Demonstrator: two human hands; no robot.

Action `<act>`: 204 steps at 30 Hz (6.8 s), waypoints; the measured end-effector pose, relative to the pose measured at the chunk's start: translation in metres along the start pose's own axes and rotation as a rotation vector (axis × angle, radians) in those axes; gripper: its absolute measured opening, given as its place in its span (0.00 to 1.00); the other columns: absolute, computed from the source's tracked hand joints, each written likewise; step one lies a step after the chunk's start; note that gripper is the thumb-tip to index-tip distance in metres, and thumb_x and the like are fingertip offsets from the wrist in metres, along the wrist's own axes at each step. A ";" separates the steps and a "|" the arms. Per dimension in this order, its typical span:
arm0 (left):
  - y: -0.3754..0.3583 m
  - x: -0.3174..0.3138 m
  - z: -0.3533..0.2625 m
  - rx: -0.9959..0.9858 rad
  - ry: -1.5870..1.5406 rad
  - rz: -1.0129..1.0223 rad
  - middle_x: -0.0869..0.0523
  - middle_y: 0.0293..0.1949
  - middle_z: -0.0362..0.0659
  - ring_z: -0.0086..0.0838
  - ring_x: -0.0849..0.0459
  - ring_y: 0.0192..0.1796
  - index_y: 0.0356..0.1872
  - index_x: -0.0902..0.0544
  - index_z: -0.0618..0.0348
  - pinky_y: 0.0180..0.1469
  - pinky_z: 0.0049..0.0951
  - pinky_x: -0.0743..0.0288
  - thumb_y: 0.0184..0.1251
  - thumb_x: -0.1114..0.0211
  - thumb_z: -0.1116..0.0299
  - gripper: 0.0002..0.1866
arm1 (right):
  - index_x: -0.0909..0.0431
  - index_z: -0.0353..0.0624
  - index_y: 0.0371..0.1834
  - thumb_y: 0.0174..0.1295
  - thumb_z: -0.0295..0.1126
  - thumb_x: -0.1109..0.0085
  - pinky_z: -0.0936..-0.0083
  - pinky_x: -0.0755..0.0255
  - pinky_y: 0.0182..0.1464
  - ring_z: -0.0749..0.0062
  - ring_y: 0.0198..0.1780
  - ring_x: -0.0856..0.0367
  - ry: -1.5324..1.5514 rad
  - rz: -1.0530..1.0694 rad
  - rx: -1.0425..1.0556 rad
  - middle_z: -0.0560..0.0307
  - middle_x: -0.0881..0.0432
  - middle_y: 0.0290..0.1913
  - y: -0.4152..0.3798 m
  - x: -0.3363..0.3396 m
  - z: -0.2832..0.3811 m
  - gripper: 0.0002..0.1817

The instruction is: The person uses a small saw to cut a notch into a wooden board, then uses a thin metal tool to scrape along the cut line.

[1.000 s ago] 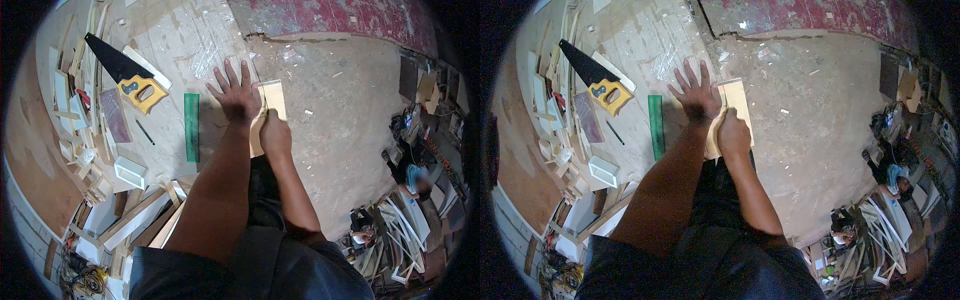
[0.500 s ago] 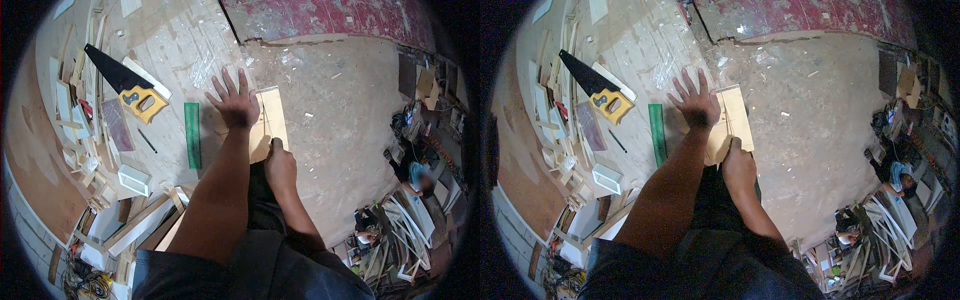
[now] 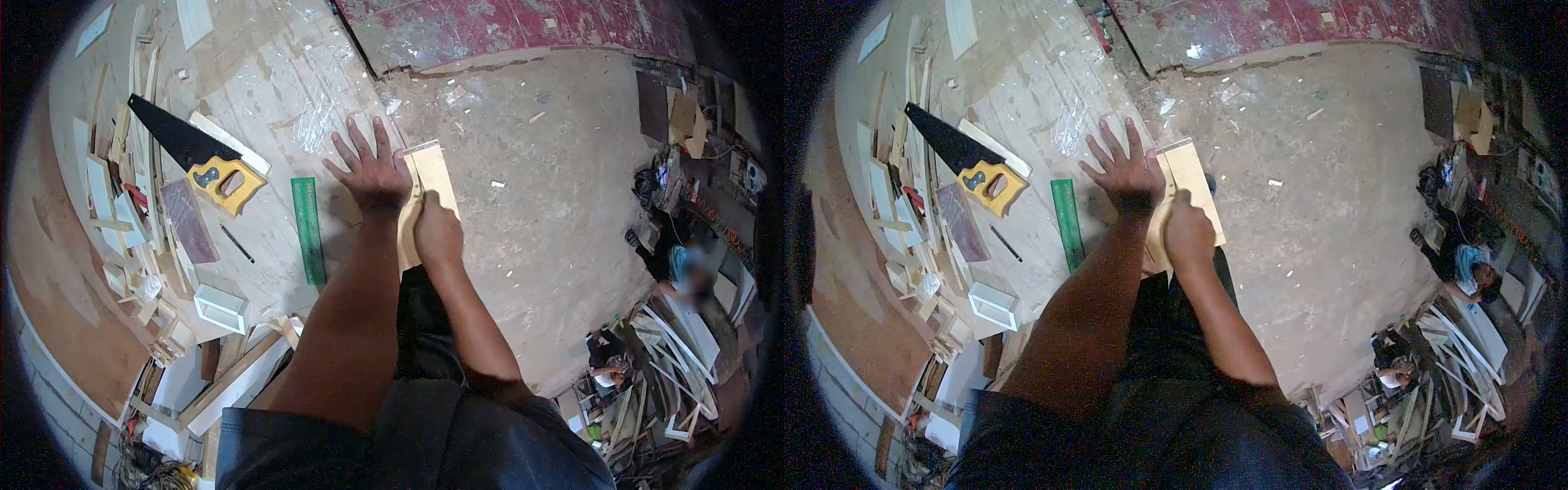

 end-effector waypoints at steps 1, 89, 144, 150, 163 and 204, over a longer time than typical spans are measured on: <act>0.001 0.002 -0.001 -0.012 0.008 -0.024 0.49 0.79 0.64 0.71 0.51 0.77 0.79 0.40 0.49 0.67 0.81 0.58 0.63 0.37 0.55 0.42 | 0.27 0.38 0.47 0.69 0.29 0.56 0.39 0.27 0.43 0.28 0.39 0.17 -0.014 0.026 -0.018 0.26 0.17 0.34 0.004 0.000 0.007 0.10; -0.001 -0.004 0.002 0.011 -0.044 0.096 0.56 0.80 0.63 0.72 0.58 0.78 0.81 0.46 0.47 0.67 0.84 0.64 0.69 0.44 0.52 0.41 | 0.23 0.34 0.47 0.69 0.32 0.57 0.47 0.21 0.50 0.36 0.46 0.14 -0.122 0.155 -0.020 0.28 0.16 0.43 0.008 -0.010 -0.006 0.15; 0.002 -0.002 0.000 0.001 -0.004 0.046 0.55 0.80 0.61 0.71 0.57 0.79 0.80 0.46 0.47 0.67 0.84 0.62 0.65 0.38 0.51 0.44 | 0.28 0.32 0.48 0.73 0.34 0.57 0.42 0.24 0.50 0.30 0.45 0.16 -0.029 0.163 -0.127 0.24 0.17 0.39 -0.028 -0.027 -0.027 0.14; -0.001 -0.005 0.001 0.033 -0.003 0.089 0.56 0.81 0.59 0.68 0.60 0.80 0.81 0.47 0.46 0.69 0.82 0.67 0.70 0.43 0.51 0.41 | 0.32 0.30 0.49 0.68 0.30 0.56 0.45 0.21 0.49 0.34 0.45 0.14 -0.045 0.191 -0.038 0.25 0.16 0.40 -0.029 -0.030 -0.030 0.13; -0.053 0.009 -0.007 0.083 0.022 0.148 0.57 0.82 0.52 0.58 0.62 0.82 0.80 0.46 0.46 0.73 0.77 0.72 0.72 0.46 0.53 0.38 | 0.30 0.25 0.50 0.65 0.29 0.53 0.49 0.20 0.52 0.36 0.48 0.14 -0.036 0.232 0.092 0.23 0.17 0.45 -0.029 -0.023 -0.031 0.17; -0.056 -0.003 -0.003 0.139 0.100 0.175 0.58 0.83 0.49 0.57 0.58 0.82 0.81 0.47 0.40 0.74 0.75 0.68 0.70 0.45 0.50 0.40 | 0.17 0.30 0.35 0.63 0.32 0.48 0.50 0.21 0.51 0.34 0.47 0.15 -0.004 0.252 0.353 0.27 0.16 0.38 -0.066 0.054 0.022 0.14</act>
Point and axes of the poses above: each hand's wrist, its own y-axis towards the middle knuckle, its own x-axis out of the back of the hand, z = x × y, the point moved 7 cm from there along y, towards the middle knuckle
